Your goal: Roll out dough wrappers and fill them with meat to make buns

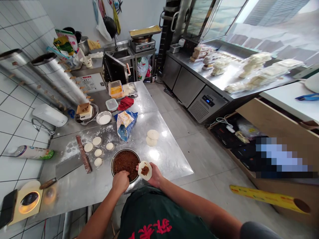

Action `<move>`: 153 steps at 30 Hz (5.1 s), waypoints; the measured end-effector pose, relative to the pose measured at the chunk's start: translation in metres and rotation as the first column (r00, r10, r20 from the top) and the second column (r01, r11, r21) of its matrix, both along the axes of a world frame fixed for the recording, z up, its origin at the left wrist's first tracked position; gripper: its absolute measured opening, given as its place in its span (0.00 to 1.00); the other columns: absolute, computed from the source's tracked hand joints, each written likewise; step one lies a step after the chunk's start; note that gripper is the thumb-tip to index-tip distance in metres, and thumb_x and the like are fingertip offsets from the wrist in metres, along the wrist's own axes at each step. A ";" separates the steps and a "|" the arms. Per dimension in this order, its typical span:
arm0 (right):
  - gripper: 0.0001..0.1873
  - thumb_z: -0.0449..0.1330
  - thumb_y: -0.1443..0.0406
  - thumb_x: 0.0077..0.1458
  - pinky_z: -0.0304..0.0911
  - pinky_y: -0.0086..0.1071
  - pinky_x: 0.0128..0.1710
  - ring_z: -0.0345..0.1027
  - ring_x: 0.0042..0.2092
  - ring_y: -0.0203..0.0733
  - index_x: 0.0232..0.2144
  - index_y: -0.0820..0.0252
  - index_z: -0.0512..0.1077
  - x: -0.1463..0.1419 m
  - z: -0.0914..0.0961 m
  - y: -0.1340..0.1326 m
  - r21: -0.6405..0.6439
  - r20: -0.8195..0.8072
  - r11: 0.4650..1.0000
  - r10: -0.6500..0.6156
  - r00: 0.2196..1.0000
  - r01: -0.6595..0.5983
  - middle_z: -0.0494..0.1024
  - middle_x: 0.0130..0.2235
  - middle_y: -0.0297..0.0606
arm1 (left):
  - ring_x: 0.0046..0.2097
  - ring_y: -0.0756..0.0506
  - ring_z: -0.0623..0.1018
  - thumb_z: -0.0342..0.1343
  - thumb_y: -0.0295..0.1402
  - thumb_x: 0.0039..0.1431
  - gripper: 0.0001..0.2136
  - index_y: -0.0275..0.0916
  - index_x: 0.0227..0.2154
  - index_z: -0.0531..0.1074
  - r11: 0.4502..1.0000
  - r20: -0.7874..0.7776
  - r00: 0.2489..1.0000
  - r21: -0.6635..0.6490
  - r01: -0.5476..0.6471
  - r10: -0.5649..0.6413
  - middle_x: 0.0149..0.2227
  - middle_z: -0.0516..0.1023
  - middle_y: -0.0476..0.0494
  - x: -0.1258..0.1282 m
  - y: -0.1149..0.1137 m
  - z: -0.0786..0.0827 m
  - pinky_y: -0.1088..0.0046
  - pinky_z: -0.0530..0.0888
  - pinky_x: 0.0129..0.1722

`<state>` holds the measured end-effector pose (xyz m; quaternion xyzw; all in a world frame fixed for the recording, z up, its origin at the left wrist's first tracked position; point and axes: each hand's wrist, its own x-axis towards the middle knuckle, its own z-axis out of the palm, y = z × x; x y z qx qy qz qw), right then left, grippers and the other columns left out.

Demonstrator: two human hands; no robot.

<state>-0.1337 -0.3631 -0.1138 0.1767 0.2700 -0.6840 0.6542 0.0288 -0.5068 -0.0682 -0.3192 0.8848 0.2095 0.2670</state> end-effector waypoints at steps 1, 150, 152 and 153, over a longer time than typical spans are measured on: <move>0.20 0.57 0.57 0.51 0.69 0.38 0.54 0.79 0.47 0.48 0.41 0.63 0.78 0.000 0.000 0.000 -0.002 0.001 1.000 0.001 1.000 -0.001 0.85 0.43 0.47 | 0.53 0.41 0.81 0.46 0.26 0.62 0.20 0.43 0.46 0.82 1.000 -0.005 1.000 0.017 -0.007 0.007 0.50 0.83 0.39 0.000 -0.002 -0.002 0.66 0.72 0.54; 0.16 0.54 0.59 0.64 0.74 0.43 0.45 0.76 0.41 0.47 0.45 0.61 0.78 -0.026 0.110 -0.059 -0.143 -0.008 0.943 -0.303 0.953 0.299 0.83 0.39 0.42 | 0.59 0.42 0.74 0.44 0.24 0.69 0.26 0.48 0.66 0.67 0.937 -0.656 0.733 -0.341 -0.073 -0.182 0.55 0.75 0.37 -0.027 0.027 0.086 0.62 0.73 0.62; 0.17 0.53 0.58 0.66 0.74 0.44 0.45 0.76 0.41 0.48 0.46 0.60 0.77 -0.028 0.109 -0.059 -0.111 0.013 0.951 -0.290 0.957 0.289 0.83 0.40 0.41 | 0.59 0.42 0.74 0.42 0.22 0.68 0.27 0.47 0.65 0.68 0.944 -0.640 0.740 -0.330 -0.021 -0.207 0.55 0.75 0.37 -0.027 0.026 0.086 0.61 0.73 0.61; 0.18 0.52 0.57 0.66 0.74 0.45 0.45 0.76 0.41 0.48 0.46 0.61 0.77 -0.030 0.108 -0.058 -0.087 0.021 0.956 -0.281 0.960 0.281 0.82 0.39 0.42 | 0.59 0.43 0.75 0.42 0.22 0.68 0.27 0.47 0.65 0.68 0.950 -0.633 0.746 -0.313 -0.001 -0.207 0.55 0.75 0.37 -0.025 0.024 0.085 0.62 0.73 0.61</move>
